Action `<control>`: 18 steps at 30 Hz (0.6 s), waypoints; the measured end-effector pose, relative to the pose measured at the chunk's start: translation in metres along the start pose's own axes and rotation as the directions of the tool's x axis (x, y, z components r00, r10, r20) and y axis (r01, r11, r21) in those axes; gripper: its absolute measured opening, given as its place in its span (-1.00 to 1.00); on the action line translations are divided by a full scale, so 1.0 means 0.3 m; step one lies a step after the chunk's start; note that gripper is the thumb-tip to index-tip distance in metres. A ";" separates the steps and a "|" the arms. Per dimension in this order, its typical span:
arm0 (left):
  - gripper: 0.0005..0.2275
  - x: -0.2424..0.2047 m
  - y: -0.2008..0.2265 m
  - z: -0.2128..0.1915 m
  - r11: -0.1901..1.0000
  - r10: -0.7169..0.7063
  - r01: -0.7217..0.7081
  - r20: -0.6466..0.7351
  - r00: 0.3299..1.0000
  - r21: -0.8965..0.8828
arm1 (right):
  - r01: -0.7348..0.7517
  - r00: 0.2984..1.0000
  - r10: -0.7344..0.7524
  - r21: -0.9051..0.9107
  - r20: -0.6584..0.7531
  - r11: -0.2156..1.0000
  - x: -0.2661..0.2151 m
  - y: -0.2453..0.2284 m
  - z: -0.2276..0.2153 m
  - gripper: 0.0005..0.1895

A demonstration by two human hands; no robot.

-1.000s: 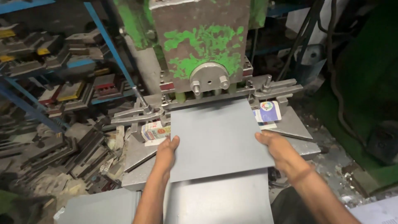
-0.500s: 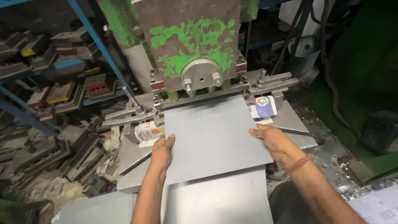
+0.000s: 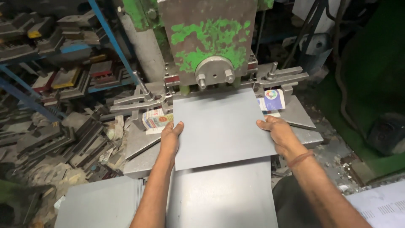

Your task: Feeding metal sheets into a mechanical press to stamp vents and stacking the finished parts.

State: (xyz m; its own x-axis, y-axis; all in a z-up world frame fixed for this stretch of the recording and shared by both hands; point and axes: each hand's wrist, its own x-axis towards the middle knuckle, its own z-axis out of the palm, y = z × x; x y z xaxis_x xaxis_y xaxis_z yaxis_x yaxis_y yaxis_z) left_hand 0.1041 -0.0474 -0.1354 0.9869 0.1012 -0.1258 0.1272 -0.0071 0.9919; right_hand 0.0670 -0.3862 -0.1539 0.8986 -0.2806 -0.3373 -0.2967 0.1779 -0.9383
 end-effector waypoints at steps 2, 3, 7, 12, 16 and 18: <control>-0.77 0.034 -0.055 -0.015 0.998 0.031 -0.033 -0.051 0.998 -0.049 | 0.050 0.998 -0.050 -0.017 -0.046 0.999 -0.035 0.022 0.014 -0.77; -0.84 0.021 -0.052 -0.019 0.995 0.054 -0.057 -0.036 0.998 -0.081 | 0.076 0.993 -0.084 -0.099 -0.082 0.992 -0.044 0.045 0.013 -0.85; -0.85 -0.119 0.005 -0.122 0.982 0.126 -0.139 0.112 0.986 0.124 | 0.092 0.992 -0.127 -0.572 -0.021 0.815 -0.356 -0.055 0.066 -0.80; -0.90 -0.135 0.166 -0.322 0.850 0.020 -0.203 0.356 0.934 0.486 | 0.382 0.869 -0.451 -0.854 0.202 0.354 -0.584 -0.202 0.181 -0.38; -0.80 -0.232 0.472 -0.205 0.461 -0.067 -0.593 0.693 0.718 0.660 | 0.777 0.348 -0.704 -0.611 0.619 -0.153 -0.620 -0.290 0.367 -0.10; -0.83 -0.273 0.520 -0.135 0.378 0.031 -0.666 0.710 0.704 0.644 | 0.706 0.669 -0.489 -0.684 0.560 0.183 -0.630 -0.324 0.377 -0.53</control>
State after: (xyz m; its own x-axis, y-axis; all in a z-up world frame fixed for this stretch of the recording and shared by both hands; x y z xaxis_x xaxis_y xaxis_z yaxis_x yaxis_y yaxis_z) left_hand 0.0391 -0.0166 0.0303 0.7691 -0.6351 -0.0721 -0.5448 -0.7103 0.4457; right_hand -0.0374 -0.2439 0.0096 0.9273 0.2532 0.2757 0.3588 -0.8111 -0.4620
